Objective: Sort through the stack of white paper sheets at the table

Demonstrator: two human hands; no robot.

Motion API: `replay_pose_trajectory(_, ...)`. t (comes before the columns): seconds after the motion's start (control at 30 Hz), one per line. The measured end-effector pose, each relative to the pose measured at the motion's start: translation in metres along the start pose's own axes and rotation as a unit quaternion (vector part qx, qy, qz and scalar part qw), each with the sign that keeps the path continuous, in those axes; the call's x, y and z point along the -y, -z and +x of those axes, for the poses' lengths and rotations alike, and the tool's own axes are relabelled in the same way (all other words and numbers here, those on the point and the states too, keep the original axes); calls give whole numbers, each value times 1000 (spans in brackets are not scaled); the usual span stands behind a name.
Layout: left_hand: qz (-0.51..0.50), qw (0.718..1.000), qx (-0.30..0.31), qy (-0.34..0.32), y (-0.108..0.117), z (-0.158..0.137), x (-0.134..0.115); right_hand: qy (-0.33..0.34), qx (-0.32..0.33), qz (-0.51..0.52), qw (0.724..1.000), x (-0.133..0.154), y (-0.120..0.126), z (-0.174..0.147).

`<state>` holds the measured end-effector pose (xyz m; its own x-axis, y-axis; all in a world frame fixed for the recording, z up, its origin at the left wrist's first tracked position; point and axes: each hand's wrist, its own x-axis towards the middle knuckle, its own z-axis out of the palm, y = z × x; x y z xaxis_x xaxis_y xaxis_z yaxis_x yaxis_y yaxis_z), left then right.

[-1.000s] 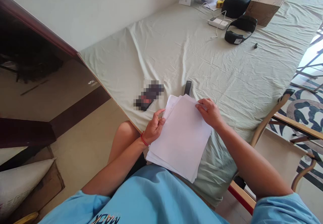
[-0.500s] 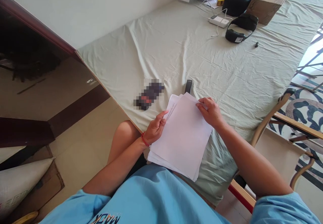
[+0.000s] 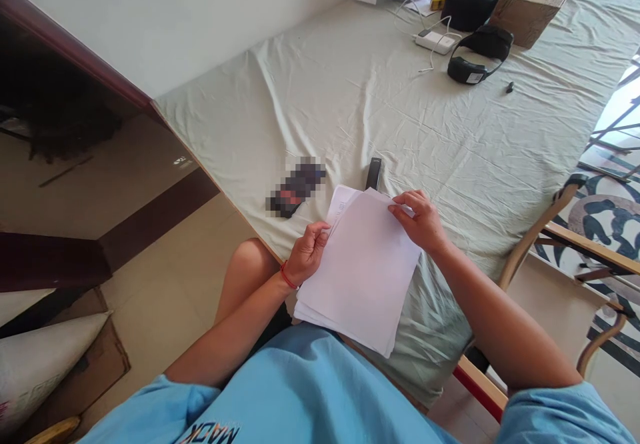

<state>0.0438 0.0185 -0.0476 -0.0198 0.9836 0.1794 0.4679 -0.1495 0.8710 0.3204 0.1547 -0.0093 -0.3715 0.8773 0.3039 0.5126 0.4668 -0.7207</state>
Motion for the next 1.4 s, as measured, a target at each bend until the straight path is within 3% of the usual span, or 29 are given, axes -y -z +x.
replay_pose_trajectory(0.27, -4, 1000, 7, -7, 1, 1, -3, -2, 7, 2, 1000, 3, -2, -2)
replay_pose_trajectory(0.7, -21, 998, 49, -29, 1, 0, -4, 9, -62, -36, 997, 10, 0, -1)
replay_pose_trajectory(0.97, -26, 997, 41, -52, -1, -1, -3, 34, -76, -39, 996, 12, -4, -3)
replay_pose_trajectory(1.4, 41, 997, 34, -58, -6, -3, 3, 15, -8, -52, 999, 0, -5, -4)
